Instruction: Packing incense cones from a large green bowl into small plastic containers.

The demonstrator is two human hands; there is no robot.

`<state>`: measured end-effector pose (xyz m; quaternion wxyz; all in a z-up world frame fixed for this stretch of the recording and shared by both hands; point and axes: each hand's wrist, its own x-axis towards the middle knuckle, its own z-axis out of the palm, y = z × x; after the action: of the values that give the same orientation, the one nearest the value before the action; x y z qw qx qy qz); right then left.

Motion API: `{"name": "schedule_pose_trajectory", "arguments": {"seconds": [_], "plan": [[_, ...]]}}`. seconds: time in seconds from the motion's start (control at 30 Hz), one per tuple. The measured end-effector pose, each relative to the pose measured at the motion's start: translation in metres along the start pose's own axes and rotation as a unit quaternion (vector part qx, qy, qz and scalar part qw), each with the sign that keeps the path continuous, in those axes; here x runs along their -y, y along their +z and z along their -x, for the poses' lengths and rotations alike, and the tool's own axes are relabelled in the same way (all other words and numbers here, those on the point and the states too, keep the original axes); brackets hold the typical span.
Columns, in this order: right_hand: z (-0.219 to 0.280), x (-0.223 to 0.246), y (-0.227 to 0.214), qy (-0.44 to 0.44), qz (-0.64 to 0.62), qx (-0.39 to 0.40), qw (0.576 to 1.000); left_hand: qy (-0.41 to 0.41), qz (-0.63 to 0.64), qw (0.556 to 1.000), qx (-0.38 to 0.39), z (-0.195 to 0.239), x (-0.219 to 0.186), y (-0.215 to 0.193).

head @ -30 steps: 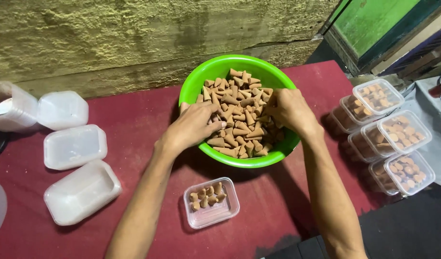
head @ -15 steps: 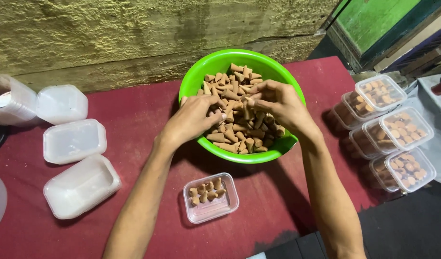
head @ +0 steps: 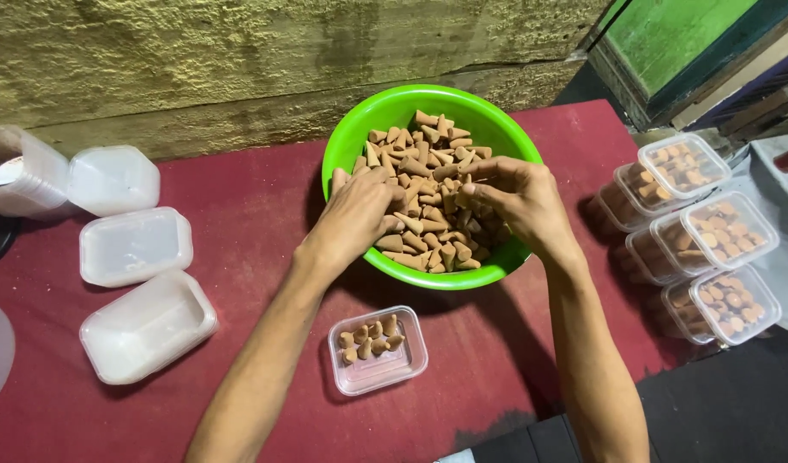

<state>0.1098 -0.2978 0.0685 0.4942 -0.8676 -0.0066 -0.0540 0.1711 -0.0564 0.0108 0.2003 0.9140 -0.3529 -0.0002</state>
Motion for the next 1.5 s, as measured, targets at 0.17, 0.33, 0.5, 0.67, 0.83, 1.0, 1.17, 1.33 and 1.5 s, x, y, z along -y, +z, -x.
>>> {"name": "schedule_pose_trajectory", "arguments": {"seconds": [0.17,0.33,0.5,0.67,0.83,1.0,1.17,1.33,1.5], "plan": [[0.02,0.013,-0.01,-0.017,-0.067,-0.007,0.998,0.033,0.084,0.995,-0.042,0.014,-0.015,-0.032],[0.064,0.04,-0.006,-0.022,-0.116,0.009,0.993,0.087,0.28,0.95,-0.103,0.044,-0.029,-0.06],[0.105,0.049,0.019,-0.097,-0.145,0.103,0.979,0.095,0.284,0.953,-0.051,0.11,-0.045,-0.089],[0.126,0.059,0.04,-0.149,-0.067,0.175,0.971,0.057,0.213,0.975,0.001,0.163,-0.057,-0.103],[0.134,0.056,0.063,-0.2,0.052,0.189,0.96,0.05,0.107,0.992,0.034,0.185,-0.062,-0.081],[0.137,0.073,0.08,-0.27,0.153,0.225,0.924,0.088,0.047,0.995,0.026,0.186,-0.057,-0.043],[0.134,0.048,0.097,-0.284,0.179,0.238,0.911,0.071,-0.004,0.997,0.002,0.188,-0.05,-0.008],[0.135,0.03,0.104,-0.269,0.201,0.238,0.911,0.059,0.0,0.998,0.008,0.186,-0.049,0.001],[0.134,0.033,0.106,-0.271,0.188,0.245,0.912,0.068,-0.032,0.997,0.004,0.183,-0.049,0.007]]}}
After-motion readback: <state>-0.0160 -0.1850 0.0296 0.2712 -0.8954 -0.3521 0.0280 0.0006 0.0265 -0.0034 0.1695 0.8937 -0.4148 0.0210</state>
